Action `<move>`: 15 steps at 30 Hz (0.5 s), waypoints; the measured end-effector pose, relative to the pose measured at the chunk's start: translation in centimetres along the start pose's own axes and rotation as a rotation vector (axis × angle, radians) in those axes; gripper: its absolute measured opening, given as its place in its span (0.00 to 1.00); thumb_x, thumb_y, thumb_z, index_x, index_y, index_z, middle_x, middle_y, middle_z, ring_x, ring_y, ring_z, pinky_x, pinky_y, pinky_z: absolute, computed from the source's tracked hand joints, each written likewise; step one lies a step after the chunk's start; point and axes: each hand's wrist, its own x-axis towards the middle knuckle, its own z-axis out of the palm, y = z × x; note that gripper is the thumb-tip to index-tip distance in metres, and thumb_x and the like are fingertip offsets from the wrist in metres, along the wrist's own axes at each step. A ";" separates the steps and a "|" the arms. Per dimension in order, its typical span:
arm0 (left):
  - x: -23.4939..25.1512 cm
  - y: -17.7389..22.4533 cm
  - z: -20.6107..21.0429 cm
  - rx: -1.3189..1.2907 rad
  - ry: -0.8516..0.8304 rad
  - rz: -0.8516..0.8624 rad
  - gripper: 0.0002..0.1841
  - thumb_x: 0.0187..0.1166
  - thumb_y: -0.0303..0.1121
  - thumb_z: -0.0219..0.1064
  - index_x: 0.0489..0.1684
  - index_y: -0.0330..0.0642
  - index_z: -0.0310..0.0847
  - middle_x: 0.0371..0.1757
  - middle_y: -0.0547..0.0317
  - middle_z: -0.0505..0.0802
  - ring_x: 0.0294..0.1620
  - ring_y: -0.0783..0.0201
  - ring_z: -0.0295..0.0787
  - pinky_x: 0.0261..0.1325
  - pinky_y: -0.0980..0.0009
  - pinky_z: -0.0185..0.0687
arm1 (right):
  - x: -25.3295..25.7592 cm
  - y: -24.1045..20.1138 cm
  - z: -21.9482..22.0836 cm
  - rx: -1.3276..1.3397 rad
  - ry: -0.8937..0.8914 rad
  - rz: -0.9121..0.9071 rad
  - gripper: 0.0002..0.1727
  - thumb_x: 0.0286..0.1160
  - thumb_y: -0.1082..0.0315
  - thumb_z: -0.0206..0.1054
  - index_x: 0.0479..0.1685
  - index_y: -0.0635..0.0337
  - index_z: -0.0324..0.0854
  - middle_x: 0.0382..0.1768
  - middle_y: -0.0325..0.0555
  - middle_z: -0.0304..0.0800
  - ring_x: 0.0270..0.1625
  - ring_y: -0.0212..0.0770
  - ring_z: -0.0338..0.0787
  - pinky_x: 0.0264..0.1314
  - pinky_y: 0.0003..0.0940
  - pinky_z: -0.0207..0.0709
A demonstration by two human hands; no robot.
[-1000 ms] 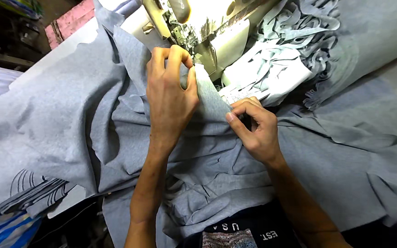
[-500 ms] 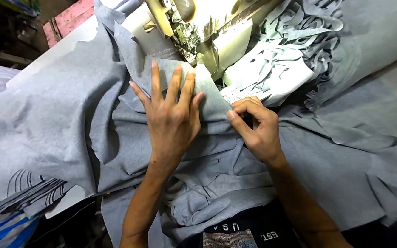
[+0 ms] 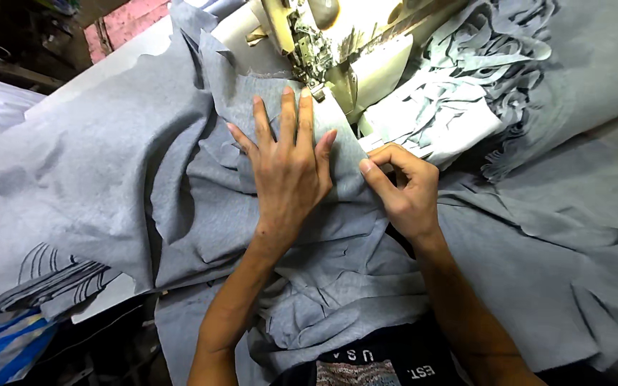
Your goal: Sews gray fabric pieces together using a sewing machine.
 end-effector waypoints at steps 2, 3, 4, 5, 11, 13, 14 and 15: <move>0.4 0.0 0.1 -0.002 0.000 -0.012 0.31 0.94 0.50 0.43 0.91 0.42 0.63 0.91 0.45 0.67 0.92 0.31 0.51 0.82 0.18 0.36 | 0.3 0.0 0.0 0.003 -0.004 -0.002 0.09 0.79 0.67 0.64 0.33 0.57 0.87 0.40 0.38 0.90 0.45 0.28 0.89 0.43 0.25 0.82; 0.6 0.0 0.4 0.008 0.014 -0.025 0.31 0.94 0.50 0.43 0.90 0.43 0.65 0.90 0.46 0.69 0.92 0.31 0.53 0.82 0.18 0.37 | 0.5 0.0 0.1 0.009 -0.007 -0.005 0.09 0.79 0.67 0.64 0.34 0.58 0.87 0.40 0.39 0.90 0.45 0.29 0.89 0.44 0.25 0.82; 0.8 0.0 0.6 0.013 0.017 -0.037 0.31 0.94 0.50 0.43 0.90 0.43 0.65 0.90 0.46 0.70 0.92 0.31 0.53 0.82 0.19 0.36 | 0.7 0.1 0.1 0.015 -0.010 -0.009 0.09 0.79 0.67 0.64 0.34 0.58 0.87 0.41 0.39 0.91 0.46 0.29 0.89 0.45 0.26 0.83; 0.9 0.0 0.6 0.015 0.011 -0.047 0.31 0.94 0.50 0.43 0.90 0.43 0.65 0.90 0.46 0.70 0.92 0.32 0.52 0.83 0.19 0.36 | 0.8 0.1 0.2 0.021 -0.012 -0.013 0.09 0.79 0.67 0.64 0.34 0.58 0.87 0.41 0.39 0.91 0.46 0.29 0.90 0.46 0.26 0.84; 1.1 0.4 0.9 0.026 0.018 -0.072 0.32 0.94 0.49 0.42 0.90 0.39 0.64 0.91 0.44 0.68 0.93 0.31 0.50 0.83 0.19 0.36 | 1.3 0.5 0.3 0.040 -0.015 -0.016 0.09 0.79 0.67 0.64 0.35 0.58 0.87 0.41 0.39 0.91 0.46 0.30 0.90 0.47 0.28 0.84; 1.1 0.4 0.9 0.037 0.021 -0.076 0.31 0.94 0.49 0.42 0.89 0.39 0.65 0.90 0.44 0.69 0.92 0.31 0.51 0.83 0.19 0.36 | 1.3 0.6 0.3 0.049 -0.021 -0.023 0.09 0.80 0.67 0.64 0.36 0.59 0.87 0.41 0.40 0.91 0.46 0.31 0.90 0.47 0.28 0.84; 1.1 0.4 0.9 0.043 0.020 -0.075 0.31 0.94 0.49 0.42 0.89 0.39 0.65 0.90 0.45 0.69 0.93 0.31 0.51 0.83 0.19 0.35 | 1.3 0.6 0.3 0.049 -0.022 -0.026 0.09 0.80 0.67 0.64 0.36 0.59 0.87 0.41 0.40 0.91 0.45 0.30 0.90 0.46 0.28 0.84; 1.0 0.3 0.9 0.041 0.016 -0.067 0.31 0.94 0.50 0.42 0.89 0.39 0.64 0.91 0.46 0.68 0.93 0.32 0.50 0.83 0.19 0.35 | 1.2 0.6 0.3 0.047 -0.023 -0.027 0.09 0.80 0.67 0.64 0.36 0.59 0.87 0.41 0.40 0.91 0.45 0.30 0.89 0.45 0.27 0.84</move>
